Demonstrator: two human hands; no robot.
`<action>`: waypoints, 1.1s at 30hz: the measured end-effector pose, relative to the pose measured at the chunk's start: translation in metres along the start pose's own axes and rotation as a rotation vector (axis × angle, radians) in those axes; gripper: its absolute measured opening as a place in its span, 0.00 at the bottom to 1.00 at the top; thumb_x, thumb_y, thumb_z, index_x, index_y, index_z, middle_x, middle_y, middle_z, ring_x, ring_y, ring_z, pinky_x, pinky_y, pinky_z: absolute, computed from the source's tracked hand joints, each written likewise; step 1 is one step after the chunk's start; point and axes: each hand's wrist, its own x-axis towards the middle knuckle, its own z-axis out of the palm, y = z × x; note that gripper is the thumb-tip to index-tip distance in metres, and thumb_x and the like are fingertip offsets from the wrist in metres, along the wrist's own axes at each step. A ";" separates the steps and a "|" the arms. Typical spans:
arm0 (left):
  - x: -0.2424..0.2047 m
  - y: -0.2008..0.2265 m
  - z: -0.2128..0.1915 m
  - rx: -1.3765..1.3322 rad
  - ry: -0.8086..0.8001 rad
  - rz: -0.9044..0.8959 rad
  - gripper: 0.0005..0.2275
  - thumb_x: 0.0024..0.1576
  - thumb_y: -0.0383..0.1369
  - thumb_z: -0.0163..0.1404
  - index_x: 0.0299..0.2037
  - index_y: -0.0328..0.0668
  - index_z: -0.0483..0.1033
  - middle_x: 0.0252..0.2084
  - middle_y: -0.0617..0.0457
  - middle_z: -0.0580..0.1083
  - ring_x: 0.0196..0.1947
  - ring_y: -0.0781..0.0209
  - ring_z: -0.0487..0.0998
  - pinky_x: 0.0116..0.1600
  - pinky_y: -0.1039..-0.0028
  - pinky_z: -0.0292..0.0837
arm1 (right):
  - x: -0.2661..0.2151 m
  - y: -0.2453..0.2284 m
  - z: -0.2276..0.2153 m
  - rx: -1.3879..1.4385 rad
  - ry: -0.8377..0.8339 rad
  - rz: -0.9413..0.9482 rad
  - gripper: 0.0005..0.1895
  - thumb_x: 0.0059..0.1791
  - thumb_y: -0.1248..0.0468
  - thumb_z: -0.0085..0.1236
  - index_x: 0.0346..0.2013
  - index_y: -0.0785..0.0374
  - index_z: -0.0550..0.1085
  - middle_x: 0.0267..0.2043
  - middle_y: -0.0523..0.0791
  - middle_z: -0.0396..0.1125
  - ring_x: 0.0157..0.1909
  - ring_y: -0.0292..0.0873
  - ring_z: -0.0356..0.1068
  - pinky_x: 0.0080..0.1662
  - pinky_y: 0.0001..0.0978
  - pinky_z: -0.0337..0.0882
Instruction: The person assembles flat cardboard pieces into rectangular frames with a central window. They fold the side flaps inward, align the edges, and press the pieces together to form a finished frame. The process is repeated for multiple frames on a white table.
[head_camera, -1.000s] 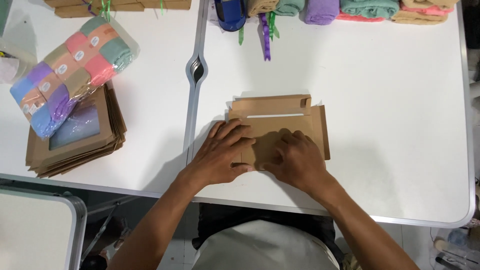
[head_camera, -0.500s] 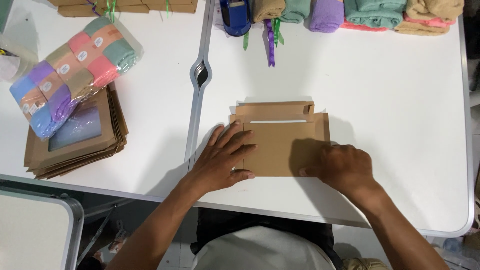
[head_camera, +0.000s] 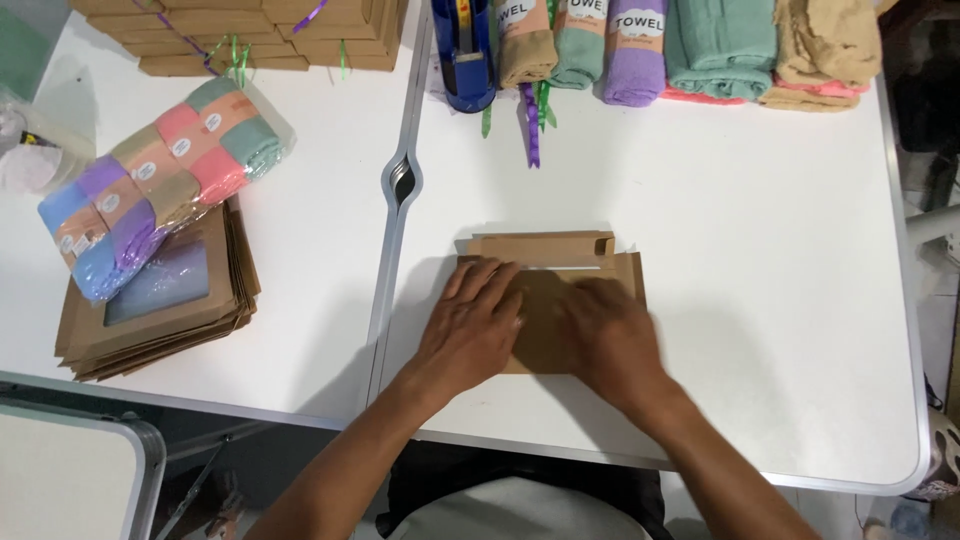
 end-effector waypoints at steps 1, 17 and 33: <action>0.005 0.001 0.003 0.000 0.001 0.006 0.16 0.66 0.40 0.41 0.56 0.42 0.76 0.68 0.44 0.66 0.73 0.49 0.57 0.76 0.53 0.40 | 0.005 -0.007 0.009 -0.003 0.003 0.004 0.07 0.48 0.59 0.61 0.39 0.55 0.80 0.36 0.44 0.75 0.42 0.49 0.75 0.36 0.36 0.73; 0.023 -0.003 -0.007 0.046 -0.278 -0.145 0.31 0.65 0.50 0.31 0.74 0.38 0.52 0.79 0.37 0.45 0.80 0.41 0.34 0.76 0.47 0.21 | 0.023 0.004 -0.001 -0.227 -0.098 0.294 0.45 0.52 0.28 0.36 0.62 0.61 0.74 0.66 0.54 0.68 0.51 0.56 0.68 0.46 0.43 0.60; 0.030 -0.010 -0.007 0.025 -0.271 -0.175 0.33 0.60 0.53 0.38 0.71 0.39 0.59 0.77 0.36 0.49 0.79 0.41 0.40 0.76 0.47 0.28 | 0.035 0.022 0.000 -0.165 -0.270 0.341 0.53 0.47 0.20 0.37 0.66 0.60 0.70 0.65 0.55 0.65 0.53 0.59 0.70 0.49 0.47 0.66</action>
